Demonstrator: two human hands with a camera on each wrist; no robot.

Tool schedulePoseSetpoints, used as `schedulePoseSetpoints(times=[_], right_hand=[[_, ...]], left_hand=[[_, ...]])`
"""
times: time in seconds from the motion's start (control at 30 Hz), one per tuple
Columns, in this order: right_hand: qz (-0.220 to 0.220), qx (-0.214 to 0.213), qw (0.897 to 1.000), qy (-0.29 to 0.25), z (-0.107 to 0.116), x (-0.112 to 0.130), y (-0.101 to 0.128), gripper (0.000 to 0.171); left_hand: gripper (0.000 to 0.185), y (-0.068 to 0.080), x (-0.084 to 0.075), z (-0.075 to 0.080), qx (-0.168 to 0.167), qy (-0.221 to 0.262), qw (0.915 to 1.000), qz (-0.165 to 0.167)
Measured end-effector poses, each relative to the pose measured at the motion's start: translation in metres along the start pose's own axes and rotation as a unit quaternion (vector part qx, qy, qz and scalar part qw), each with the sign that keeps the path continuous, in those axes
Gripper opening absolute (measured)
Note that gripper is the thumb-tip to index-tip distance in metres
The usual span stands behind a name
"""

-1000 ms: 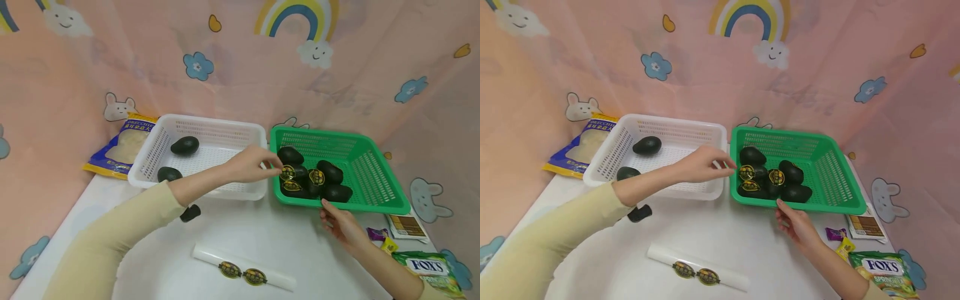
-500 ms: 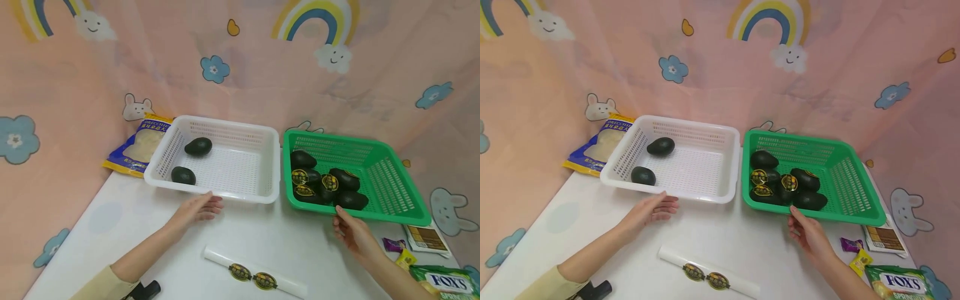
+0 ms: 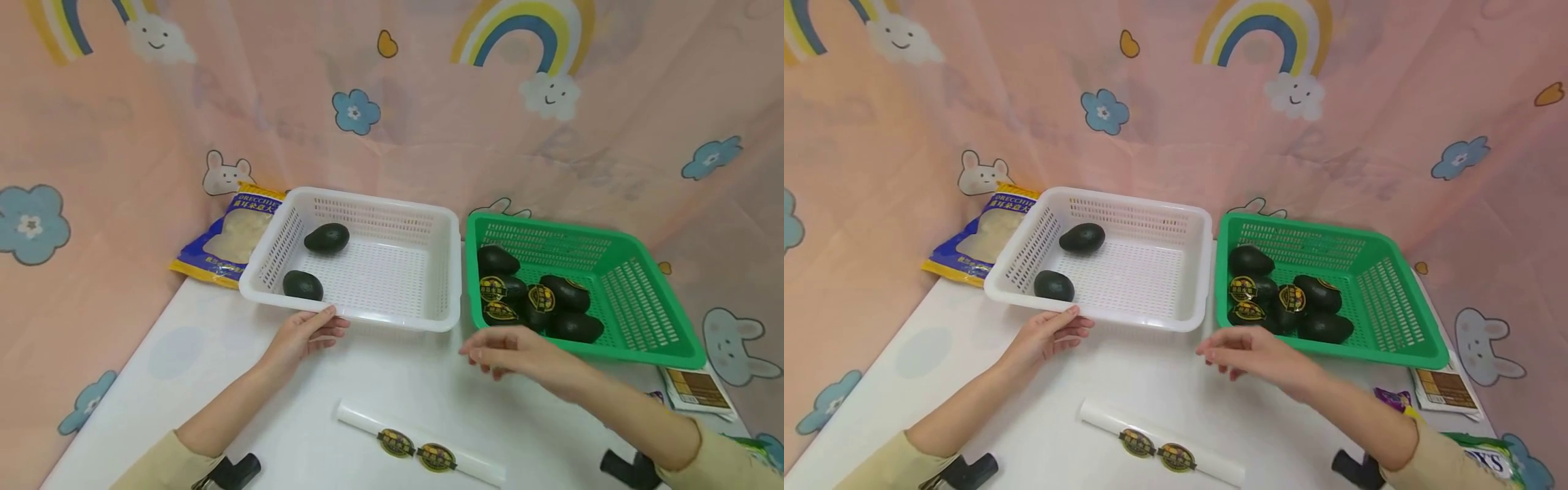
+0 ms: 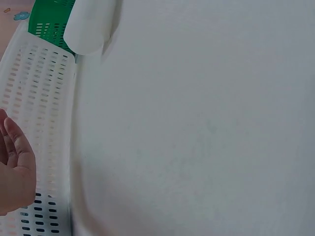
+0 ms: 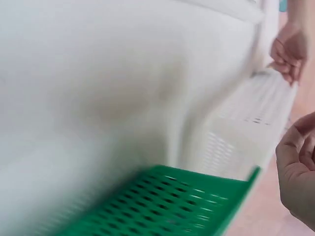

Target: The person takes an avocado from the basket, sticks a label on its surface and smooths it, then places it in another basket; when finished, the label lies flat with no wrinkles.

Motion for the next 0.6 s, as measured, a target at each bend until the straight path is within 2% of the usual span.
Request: schedulePoseSetpoints(times=[0.1, 0.2, 0.27, 0.37, 0.47, 0.6], right_hand=[[0.074, 0.037, 0.993, 0.083, 0.003, 0.062, -0.017, 0.027], [0.111, 0.079, 0.98, 0.147, 0.003, 0.115, -0.046, 0.025], [0.13, 0.108, 0.968, 0.188, -0.001, 0.142, -0.072, 0.026], [0.148, 0.142, 0.945, 0.253, -0.012, 0.169, -0.114, 0.028], [0.156, 0.159, 0.925, 0.308, -0.029, 0.187, -0.153, 0.029], [0.145, 0.155, 0.912, 0.351, -0.053, 0.196, -0.198, 0.031]], left_hand=[[0.033, 0.0, -0.002, 0.002, 0.001, -0.003, 1.0, 0.004], [0.032, -0.001, -0.004, 0.004, 0.005, -0.006, 1.0, 0.006], [0.032, -0.001, -0.005, 0.005, 0.01, -0.01, 0.9999, 0.007], [0.032, -0.001, -0.006, 0.006, 0.016, -0.017, 0.9997, 0.01], [0.032, -0.001, -0.006, 0.007, 0.024, -0.025, 0.9993, 0.013], [0.033, -0.002, -0.004, 0.007, 0.031, -0.03, 0.999, 0.01]])
Point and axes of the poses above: each hand's wrist, its own y-axis away from the middle knuckle, its own z-axis out of the back of the hand, x = y × z, the point moved 3 cm from there along -y, towards the middle knuckle, and after that the axes turned 9 degrees about -z, right-handed, at the moved point
